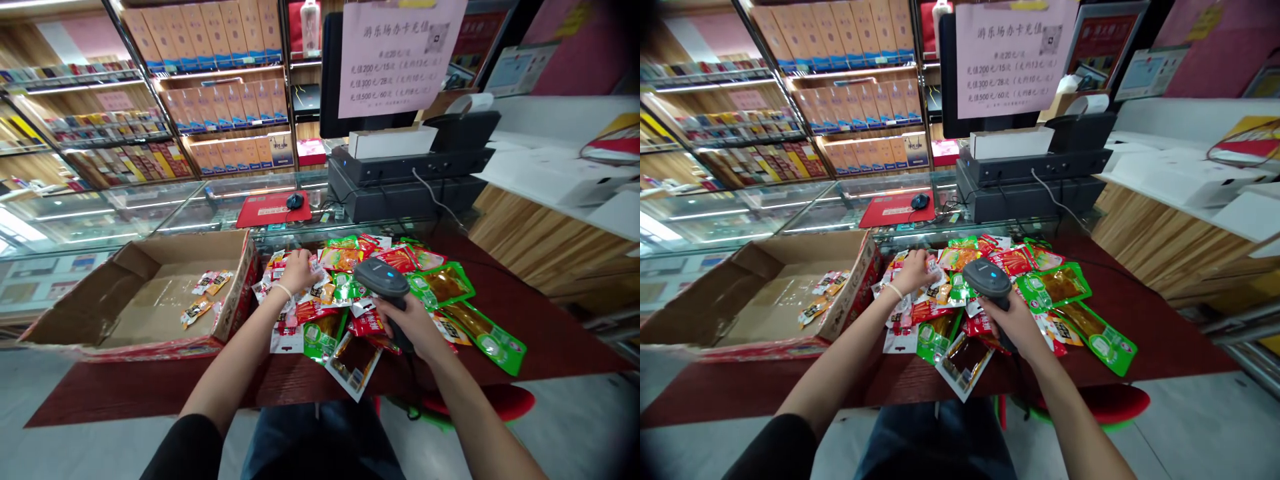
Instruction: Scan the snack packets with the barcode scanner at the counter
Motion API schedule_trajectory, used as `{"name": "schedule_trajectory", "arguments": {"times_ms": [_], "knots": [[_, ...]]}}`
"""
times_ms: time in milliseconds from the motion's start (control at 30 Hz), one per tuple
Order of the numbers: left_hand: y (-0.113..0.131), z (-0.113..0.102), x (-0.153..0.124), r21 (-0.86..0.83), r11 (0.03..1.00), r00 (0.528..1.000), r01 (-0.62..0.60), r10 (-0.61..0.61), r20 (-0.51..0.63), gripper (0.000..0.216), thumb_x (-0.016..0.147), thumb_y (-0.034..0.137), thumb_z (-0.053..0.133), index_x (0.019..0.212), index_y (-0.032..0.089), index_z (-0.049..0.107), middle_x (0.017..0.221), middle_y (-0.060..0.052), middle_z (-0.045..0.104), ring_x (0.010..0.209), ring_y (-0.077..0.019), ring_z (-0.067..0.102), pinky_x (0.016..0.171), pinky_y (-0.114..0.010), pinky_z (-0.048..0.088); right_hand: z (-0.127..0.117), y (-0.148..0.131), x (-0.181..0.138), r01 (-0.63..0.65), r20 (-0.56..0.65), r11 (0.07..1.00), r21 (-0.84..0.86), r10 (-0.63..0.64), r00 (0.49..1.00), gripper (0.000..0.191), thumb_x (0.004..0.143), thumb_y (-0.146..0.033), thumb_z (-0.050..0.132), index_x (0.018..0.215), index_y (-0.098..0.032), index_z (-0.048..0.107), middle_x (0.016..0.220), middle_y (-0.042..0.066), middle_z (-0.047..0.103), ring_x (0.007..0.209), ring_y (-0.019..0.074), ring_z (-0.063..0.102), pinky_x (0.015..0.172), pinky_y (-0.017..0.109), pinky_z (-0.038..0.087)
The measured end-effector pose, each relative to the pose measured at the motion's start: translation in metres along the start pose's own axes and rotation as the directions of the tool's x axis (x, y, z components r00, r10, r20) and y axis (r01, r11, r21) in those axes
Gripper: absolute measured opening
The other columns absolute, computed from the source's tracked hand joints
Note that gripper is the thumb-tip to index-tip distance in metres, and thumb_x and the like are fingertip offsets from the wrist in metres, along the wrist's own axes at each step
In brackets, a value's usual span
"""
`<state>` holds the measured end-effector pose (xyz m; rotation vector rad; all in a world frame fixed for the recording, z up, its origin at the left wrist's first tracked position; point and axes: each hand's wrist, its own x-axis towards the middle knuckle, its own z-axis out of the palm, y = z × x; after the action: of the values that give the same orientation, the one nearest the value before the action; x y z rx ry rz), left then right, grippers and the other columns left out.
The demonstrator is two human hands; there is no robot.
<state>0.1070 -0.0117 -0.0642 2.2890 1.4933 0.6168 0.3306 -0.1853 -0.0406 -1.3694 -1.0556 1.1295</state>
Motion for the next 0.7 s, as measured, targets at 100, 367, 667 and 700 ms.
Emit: {"name": "schedule_trajectory", "arguments": {"times_ms": [100,367,667,700], "knots": [[-0.001,-0.003,-0.012,-0.286,0.958,0.997,0.031,-0.050,-0.060,0.038,0.074,0.028,0.073,0.105,0.019,0.053,0.090,-0.005,0.060,0.084,-0.0231,0.062,0.083,-0.038,0.050,0.004,-0.003,-0.002,-0.012,0.004,1.000,0.011,0.012,1.000,0.043,0.072,-0.056,0.079,0.084,-0.022,0.055,0.051,-0.007,0.053,0.037,0.0115,0.045,0.040,0.026,0.034],[-0.006,-0.017,-0.046,-0.986,0.146,0.930,0.080,-0.366,0.022,0.032,0.076,0.031,0.073,0.102,0.019,0.060,0.093,-0.002,0.067,0.077,-0.0114,0.065,0.079,-0.027,0.056,0.021,-0.006,-0.006,-0.008,0.044,1.000,-0.005,0.009,0.999,0.042,0.075,-0.056,0.077,0.080,-0.023,0.051,0.053,-0.007,0.053,0.038,0.0105,0.046,0.040,0.024,0.036],[-0.017,-0.017,-0.074,-0.994,0.105,0.920,-0.012,-0.388,-0.052,0.042,0.064,0.039,0.085,0.096,0.015,0.070,0.094,-0.006,0.074,0.083,-0.0165,0.070,0.087,-0.032,0.055,0.058,-0.019,-0.023,-0.007,0.128,0.998,-0.055,0.014,0.992,0.048,0.070,-0.061,0.078,0.078,-0.023,0.050,0.052,-0.006,0.053,0.039,0.0114,0.046,0.042,0.026,0.036],[-0.019,-0.016,-0.075,-0.994,0.105,0.920,-0.014,-0.389,-0.054,0.042,0.065,0.039,0.085,0.096,0.015,0.070,0.095,-0.006,0.075,0.083,-0.0165,0.070,0.087,-0.032,0.055,0.060,-0.017,-0.024,-0.001,0.138,0.998,-0.057,0.008,0.990,0.047,0.071,-0.061,0.077,0.079,-0.024,0.050,0.051,-0.006,0.053,0.039,0.0117,0.045,0.042,0.026,0.035]]}}
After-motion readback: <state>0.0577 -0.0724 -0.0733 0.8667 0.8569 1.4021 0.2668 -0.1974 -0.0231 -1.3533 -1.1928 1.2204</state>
